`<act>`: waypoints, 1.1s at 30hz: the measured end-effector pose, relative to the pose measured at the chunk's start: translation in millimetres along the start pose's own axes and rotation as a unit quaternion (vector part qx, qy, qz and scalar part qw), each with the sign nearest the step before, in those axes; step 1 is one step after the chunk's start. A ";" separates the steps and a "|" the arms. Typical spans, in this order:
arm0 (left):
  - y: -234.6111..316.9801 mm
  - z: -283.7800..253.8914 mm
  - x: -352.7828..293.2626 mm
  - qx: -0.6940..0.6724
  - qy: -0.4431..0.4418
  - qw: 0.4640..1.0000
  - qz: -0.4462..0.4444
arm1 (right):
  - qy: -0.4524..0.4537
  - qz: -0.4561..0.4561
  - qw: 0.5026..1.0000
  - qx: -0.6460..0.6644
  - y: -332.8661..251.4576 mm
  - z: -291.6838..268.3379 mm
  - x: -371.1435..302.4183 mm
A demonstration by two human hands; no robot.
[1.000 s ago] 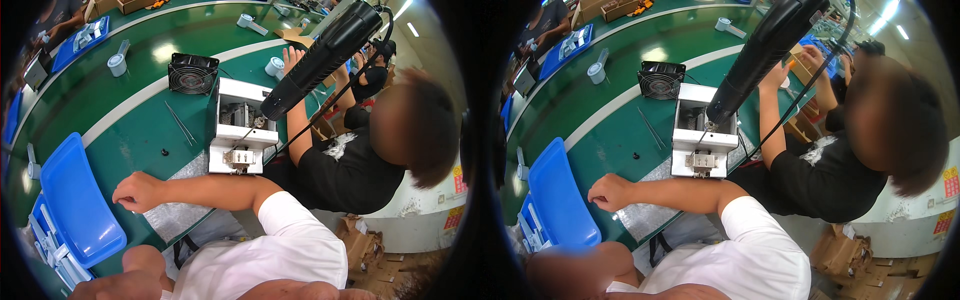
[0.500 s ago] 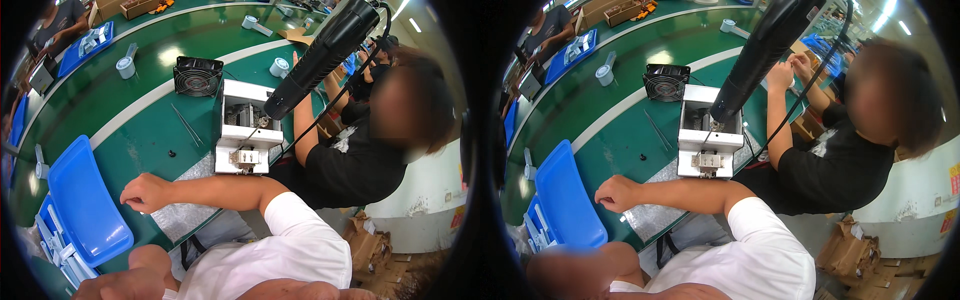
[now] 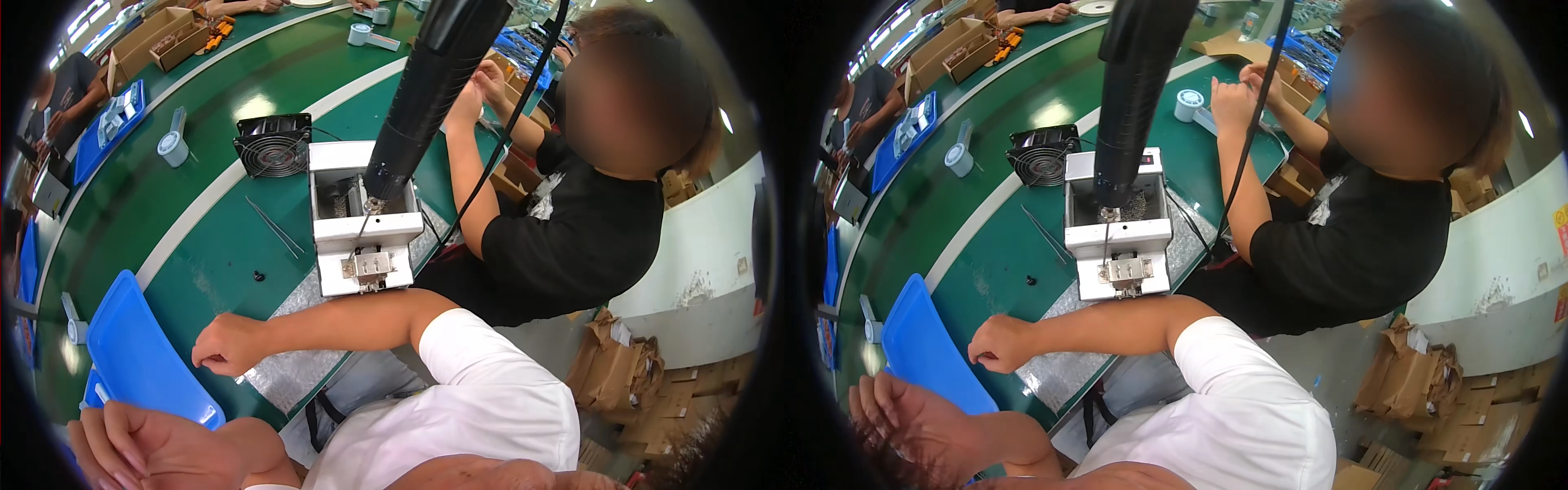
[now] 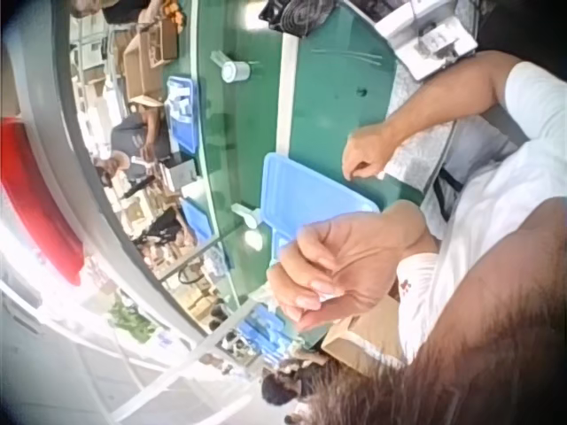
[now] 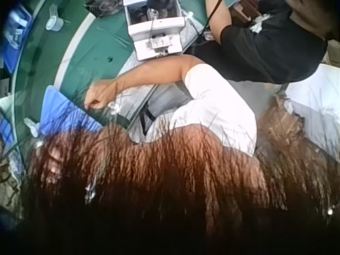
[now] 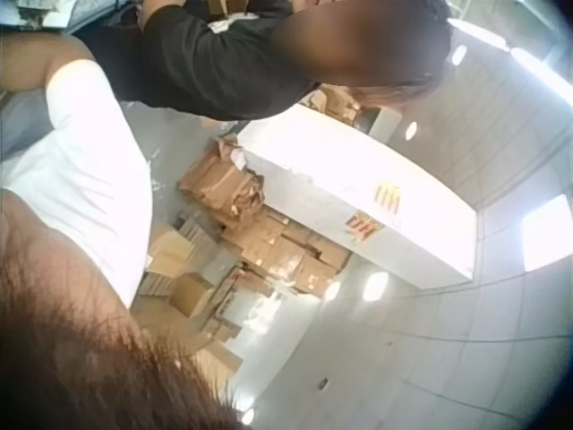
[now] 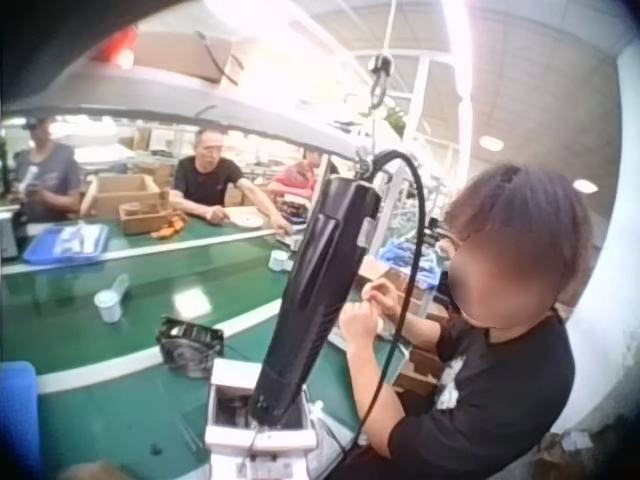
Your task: The person uses a handheld power tool to drive screws into light blue plastic components at a green assembly table. They repeatedly pick up parts from a blue bin, secure them with the tool, and place the finished units onto the table. The process is repetitive and involves handling multiple identical plastic pieces.
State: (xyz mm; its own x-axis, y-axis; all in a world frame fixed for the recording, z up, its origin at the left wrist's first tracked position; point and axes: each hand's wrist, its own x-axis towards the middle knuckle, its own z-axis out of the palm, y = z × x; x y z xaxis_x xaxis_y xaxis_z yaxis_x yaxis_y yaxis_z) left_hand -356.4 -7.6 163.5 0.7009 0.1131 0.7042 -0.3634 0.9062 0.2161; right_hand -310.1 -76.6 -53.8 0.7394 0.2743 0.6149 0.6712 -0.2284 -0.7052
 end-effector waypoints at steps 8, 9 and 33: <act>-9.4 10.3 -1.7 0.031 0.017 0.999 0.024 | 0.006 -0.002 1.000 0.004 3.3 4.5 -2.6; -9.9 10.7 -1.6 0.030 0.015 0.999 0.028 | 0.008 -0.003 1.000 0.001 2.4 3.3 -3.4; 4.6 1.3 -11.6 0.102 -0.138 0.984 0.037 | 0.010 -0.010 1.000 0.008 1.0 2.2 -2.3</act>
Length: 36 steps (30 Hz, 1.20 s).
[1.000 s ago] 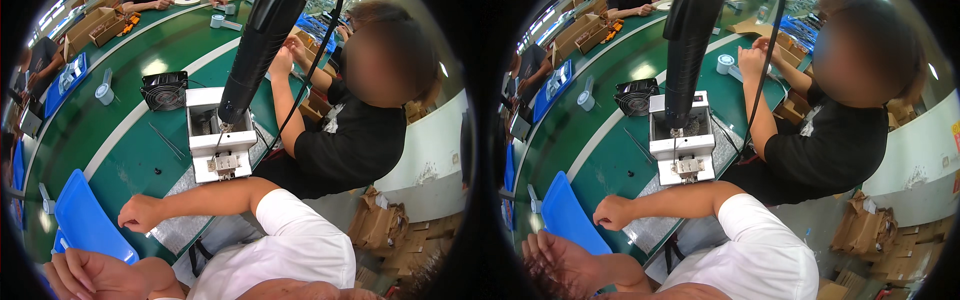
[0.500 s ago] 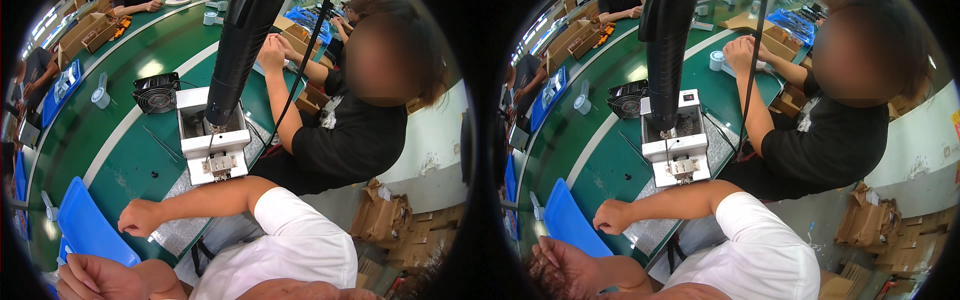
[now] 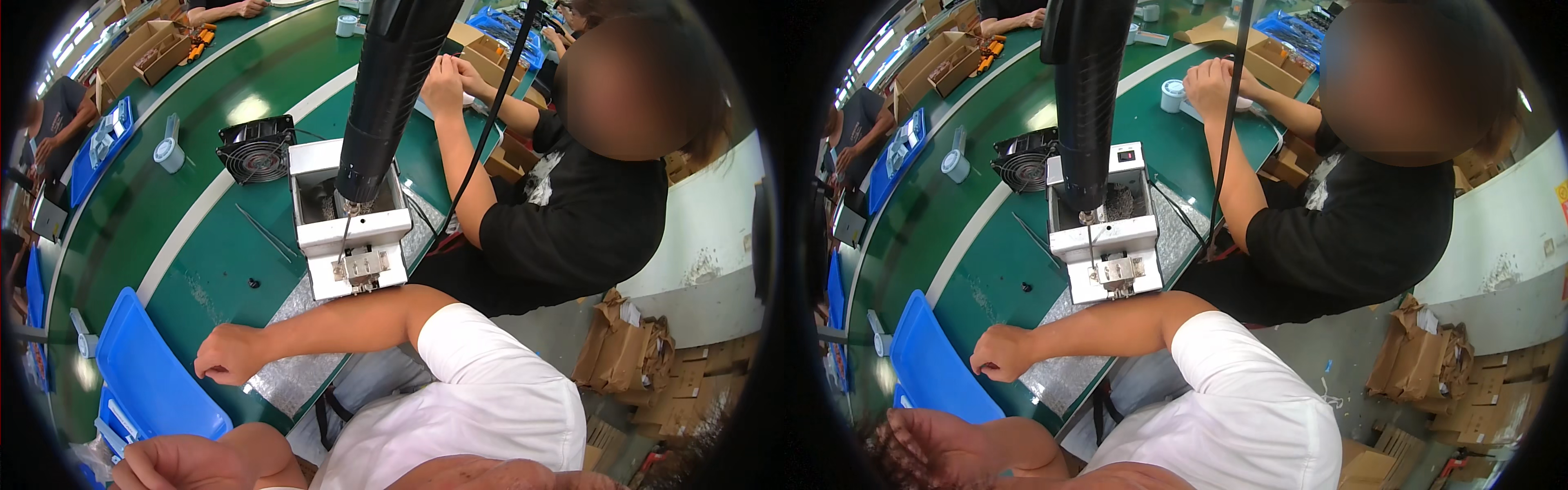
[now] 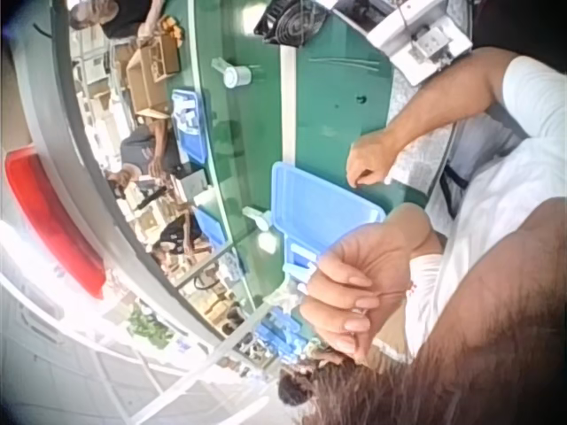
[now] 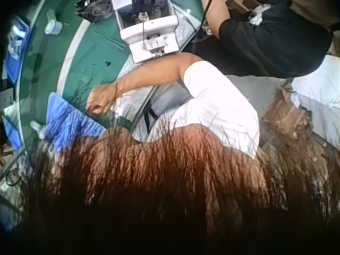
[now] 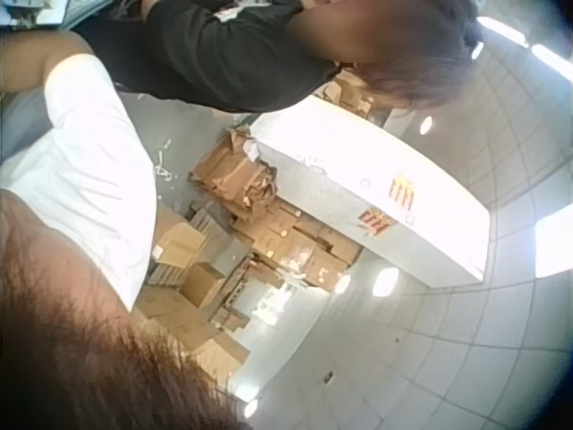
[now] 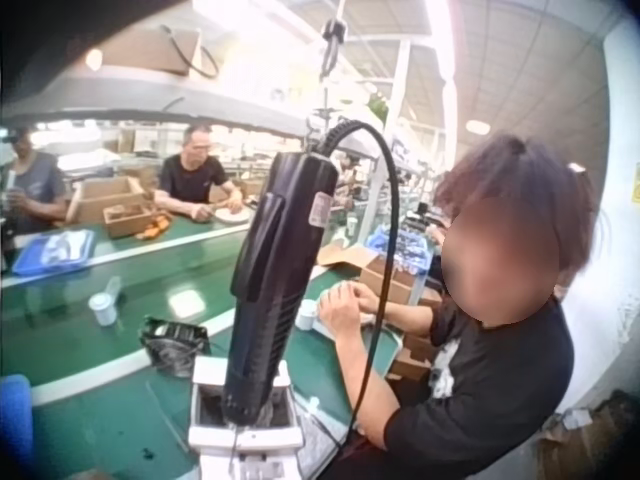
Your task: The person uses a handheld power tool to drive screws into light blue plastic components at a green assembly table. They repeatedly pick up parts from a blue bin, secure them with the tool, and place the finished units onto the table. The process is repetitive and involves handling multiple identical plastic pieces.
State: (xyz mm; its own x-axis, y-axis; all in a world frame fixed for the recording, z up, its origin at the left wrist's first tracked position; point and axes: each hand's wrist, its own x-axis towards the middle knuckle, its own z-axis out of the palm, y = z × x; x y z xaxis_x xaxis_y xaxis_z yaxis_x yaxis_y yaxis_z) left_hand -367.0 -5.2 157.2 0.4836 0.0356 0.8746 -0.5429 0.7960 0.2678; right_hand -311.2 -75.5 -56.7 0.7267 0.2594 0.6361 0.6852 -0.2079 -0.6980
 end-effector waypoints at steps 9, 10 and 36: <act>17.7 -11.8 14.0 0.051 -0.121 0.987 -0.096 | -0.001 0.007 1.000 0.002 0.3 0.2 0.1; 13.8 -2.8 2.5 0.058 -0.067 0.994 -0.061 | 0.000 0.007 1.000 0.005 0.8 0.6 0.2; -55.4 74.1 -84.5 -0.068 -0.256 0.949 -0.171 | -0.062 0.045 0.997 0.010 -20.1 -0.7 14.8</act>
State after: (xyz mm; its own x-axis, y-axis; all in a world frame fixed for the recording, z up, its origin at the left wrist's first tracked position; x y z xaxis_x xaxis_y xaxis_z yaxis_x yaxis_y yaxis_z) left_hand -428.6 -97.1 98.4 0.1995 -0.5086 0.8376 -0.3036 0.7806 0.5463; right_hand -314.2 -68.1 -33.0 0.7728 0.3552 0.5258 0.6155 -0.2179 -0.7574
